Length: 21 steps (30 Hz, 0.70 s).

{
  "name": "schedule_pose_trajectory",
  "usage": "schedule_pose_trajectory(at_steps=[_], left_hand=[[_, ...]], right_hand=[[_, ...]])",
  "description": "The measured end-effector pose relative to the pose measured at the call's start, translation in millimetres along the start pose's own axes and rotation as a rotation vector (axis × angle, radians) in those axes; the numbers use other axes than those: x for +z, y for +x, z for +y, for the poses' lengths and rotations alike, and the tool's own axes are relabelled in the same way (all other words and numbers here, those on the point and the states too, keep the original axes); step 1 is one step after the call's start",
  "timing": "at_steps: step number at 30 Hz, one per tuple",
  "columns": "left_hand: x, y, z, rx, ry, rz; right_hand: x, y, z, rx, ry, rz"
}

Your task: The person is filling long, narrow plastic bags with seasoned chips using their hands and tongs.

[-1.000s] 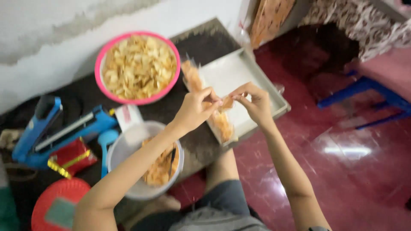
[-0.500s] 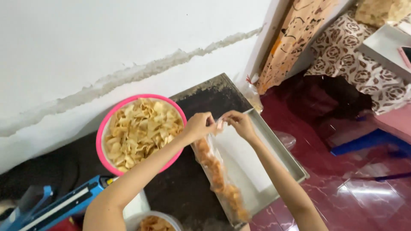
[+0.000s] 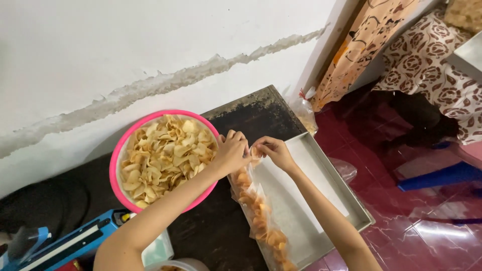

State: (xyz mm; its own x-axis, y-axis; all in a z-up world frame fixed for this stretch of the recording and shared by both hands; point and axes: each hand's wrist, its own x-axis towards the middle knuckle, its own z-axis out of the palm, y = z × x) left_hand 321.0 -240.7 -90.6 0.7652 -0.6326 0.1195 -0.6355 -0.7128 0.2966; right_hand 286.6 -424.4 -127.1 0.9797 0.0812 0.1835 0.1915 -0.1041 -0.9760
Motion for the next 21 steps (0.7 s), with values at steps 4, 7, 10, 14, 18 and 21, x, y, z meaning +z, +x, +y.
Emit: schedule_pose_trajectory(at_steps=[4,7,10,14,18,21], left_hand=[[-8.1,0.2,-0.4,-0.014,0.055,-0.067],[1.5,2.4,-7.9,-0.003,0.067,-0.119],[-4.3,-2.2,-4.3,-0.006,0.076,-0.127],[-34.4,-17.2,14.5,-0.015,0.067,-0.023],[-88.8,-54.0,55.5,0.095,0.123,0.222],[-118.6,-93.4,94.9,0.218,-0.278,0.287]], right_hand=[[2.6,-0.5,0.7,0.007,0.066,-0.01],[3.9,-3.5,-10.3,0.031,0.081,-0.02],[1.0,-10.5,-34.1,0.058,0.064,-0.025],[-14.5,-18.3,-40.5,-0.032,-0.114,0.055],[-26.3,-45.4,-70.9,-0.595,-0.478,0.274],[-7.6,-70.8,-112.3,-1.089,-0.606,0.234]])
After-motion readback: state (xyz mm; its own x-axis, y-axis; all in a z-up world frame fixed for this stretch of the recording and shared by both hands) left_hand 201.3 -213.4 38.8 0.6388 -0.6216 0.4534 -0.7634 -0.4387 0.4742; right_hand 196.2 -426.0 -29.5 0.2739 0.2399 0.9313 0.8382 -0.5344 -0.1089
